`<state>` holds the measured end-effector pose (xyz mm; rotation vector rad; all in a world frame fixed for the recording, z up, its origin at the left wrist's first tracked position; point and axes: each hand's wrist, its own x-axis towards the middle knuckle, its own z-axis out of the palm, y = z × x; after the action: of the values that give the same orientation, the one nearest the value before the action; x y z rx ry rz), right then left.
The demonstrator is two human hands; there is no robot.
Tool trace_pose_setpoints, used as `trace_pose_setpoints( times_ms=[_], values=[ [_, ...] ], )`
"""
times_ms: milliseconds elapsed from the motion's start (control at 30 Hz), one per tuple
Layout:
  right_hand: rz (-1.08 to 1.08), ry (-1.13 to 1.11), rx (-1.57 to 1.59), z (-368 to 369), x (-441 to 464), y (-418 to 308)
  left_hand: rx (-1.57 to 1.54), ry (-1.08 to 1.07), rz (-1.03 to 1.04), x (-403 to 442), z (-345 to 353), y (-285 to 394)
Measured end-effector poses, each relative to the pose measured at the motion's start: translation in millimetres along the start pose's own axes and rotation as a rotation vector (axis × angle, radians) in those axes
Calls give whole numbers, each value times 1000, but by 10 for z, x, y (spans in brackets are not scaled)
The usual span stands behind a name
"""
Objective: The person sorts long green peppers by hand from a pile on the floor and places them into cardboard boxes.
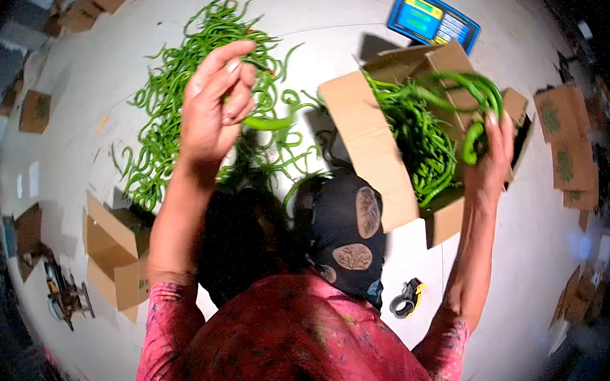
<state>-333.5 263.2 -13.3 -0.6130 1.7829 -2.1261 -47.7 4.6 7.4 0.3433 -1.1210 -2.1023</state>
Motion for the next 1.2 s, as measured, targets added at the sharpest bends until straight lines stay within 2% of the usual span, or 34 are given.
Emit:
trace_pose_setpoints(
  times_ms=[67, 100, 133, 167, 200, 233, 300, 333, 367, 400, 500, 567, 633, 700, 767, 833, 967, 1100, 1200],
  values=[
    [-44, 52, -170, -132, -118, 148, -140, -21, 83, 11, 141, -43],
    [-46, 69, -252, -191, -177, 252, -195, 16, 55, 36, 261, -70],
    [-55, -6, -464, -292, -204, 418, -153, -6, 66, 91, 384, -144],
    [-72, -79, -676, -411, -224, 639, -244, -39, 14, 89, 605, -176],
    [-196, -145, -848, -537, -270, 914, -289, -113, -31, 173, 738, -386],
    [-208, -132, -942, -546, -320, 1043, -186, -179, -3, 202, 871, -559],
    [-29, -52, -673, -273, -454, 927, 74, -373, 45, 300, 989, -984],
    [-44, -25, -664, -68, -533, 758, 379, -444, 176, 384, 906, -1305],
    [-58, 1, -657, 142, -606, 510, 763, -442, 210, 407, 773, -1608],
    [-73, 28, -650, 291, -640, 328, 962, -431, 198, 349, 676, -1650],
    [-46, -27, -564, 431, -759, 146, 1040, -588, -17, 351, 255, -1530],
    [-124, -103, -606, 568, -882, 94, 1254, -646, -202, 360, -107, -1278],
    [-171, -249, -628, 742, -986, 80, 1300, -611, -361, 365, -543, -1016],
    [-211, -391, -659, 965, -1113, 29, 1590, -510, -266, 425, -1306, -1174],
    [-222, -526, -733, 1139, -1235, -29, 1623, -280, -434, 446, -1746, -930],
    [-316, -664, -844, 1149, -1267, 11, 1581, -59, -423, 440, -2341, -934],
    [-263, -761, -872, 1113, -1260, 53, 1431, 128, -522, 500, -3068, -877],
    [-267, -726, -890, 1221, -1210, 141, 1440, 269, -412, 592, -3429, -1000],
    [-197, -726, -899, 1286, -1156, 173, 1448, 258, -399, 635, -3595, -1160]
  ],
)
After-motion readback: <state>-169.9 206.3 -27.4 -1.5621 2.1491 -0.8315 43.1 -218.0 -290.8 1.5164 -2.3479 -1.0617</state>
